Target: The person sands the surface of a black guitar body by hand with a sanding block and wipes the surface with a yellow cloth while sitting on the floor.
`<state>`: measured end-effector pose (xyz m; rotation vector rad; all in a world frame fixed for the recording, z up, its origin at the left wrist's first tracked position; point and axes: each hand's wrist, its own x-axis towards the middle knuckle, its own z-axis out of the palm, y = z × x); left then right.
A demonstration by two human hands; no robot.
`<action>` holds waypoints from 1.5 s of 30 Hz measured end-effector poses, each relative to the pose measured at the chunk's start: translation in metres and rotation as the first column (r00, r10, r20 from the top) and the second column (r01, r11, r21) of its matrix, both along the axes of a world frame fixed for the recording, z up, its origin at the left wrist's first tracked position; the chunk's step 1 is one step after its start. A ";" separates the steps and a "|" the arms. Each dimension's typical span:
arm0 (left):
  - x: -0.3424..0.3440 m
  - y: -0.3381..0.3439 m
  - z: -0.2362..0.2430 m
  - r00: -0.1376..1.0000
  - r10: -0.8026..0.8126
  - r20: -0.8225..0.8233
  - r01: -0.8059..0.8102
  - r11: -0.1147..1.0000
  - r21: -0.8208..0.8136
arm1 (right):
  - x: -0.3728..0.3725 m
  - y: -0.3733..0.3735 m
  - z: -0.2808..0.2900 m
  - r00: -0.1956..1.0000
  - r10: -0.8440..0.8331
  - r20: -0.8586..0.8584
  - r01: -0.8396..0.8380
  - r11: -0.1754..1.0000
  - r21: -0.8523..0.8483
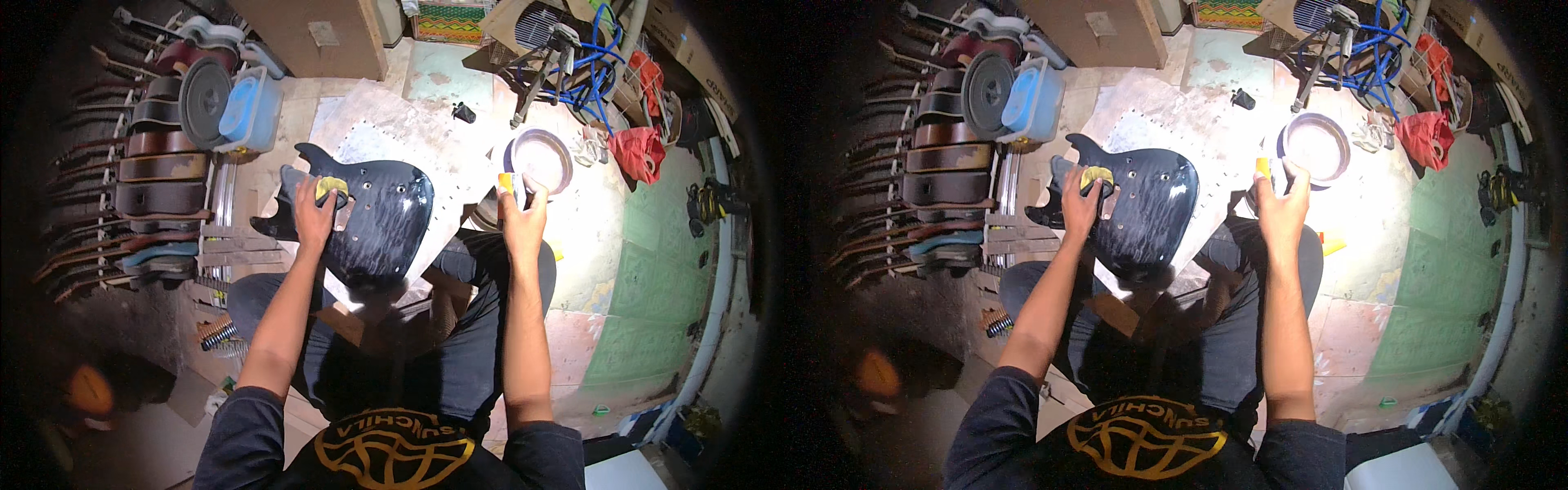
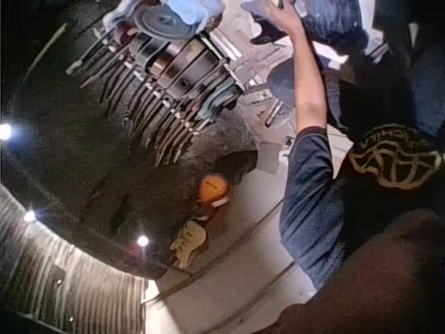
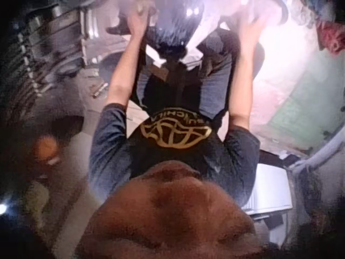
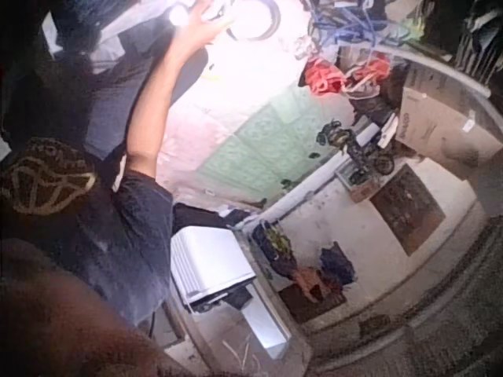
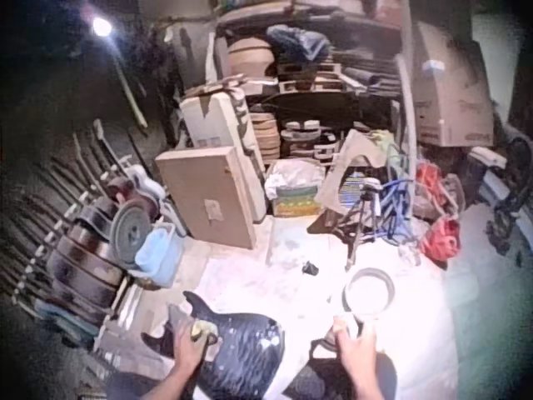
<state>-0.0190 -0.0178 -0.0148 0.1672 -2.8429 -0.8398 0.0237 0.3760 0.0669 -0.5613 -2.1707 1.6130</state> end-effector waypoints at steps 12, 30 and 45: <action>-0.014 0.149 0.000 0.768 -0.631 0.109 0.640 0.752 -0.158 | -0.006 -0.006 0.015 0.999 -0.053 0.005 0.051 0.944 -0.326; 0.130 0.093 -0.003 0.630 -0.768 0.117 0.712 0.631 0.308 | 0.003 0.009 -0.009 1.000 0.005 0.007 -0.003 0.960 -0.282; 0.117 0.075 0.065 0.889 -0.407 0.209 0.438 0.889 -0.133 | 0.001 0.006 0.011 0.999 0.025 0.023 -0.012 0.897 -0.441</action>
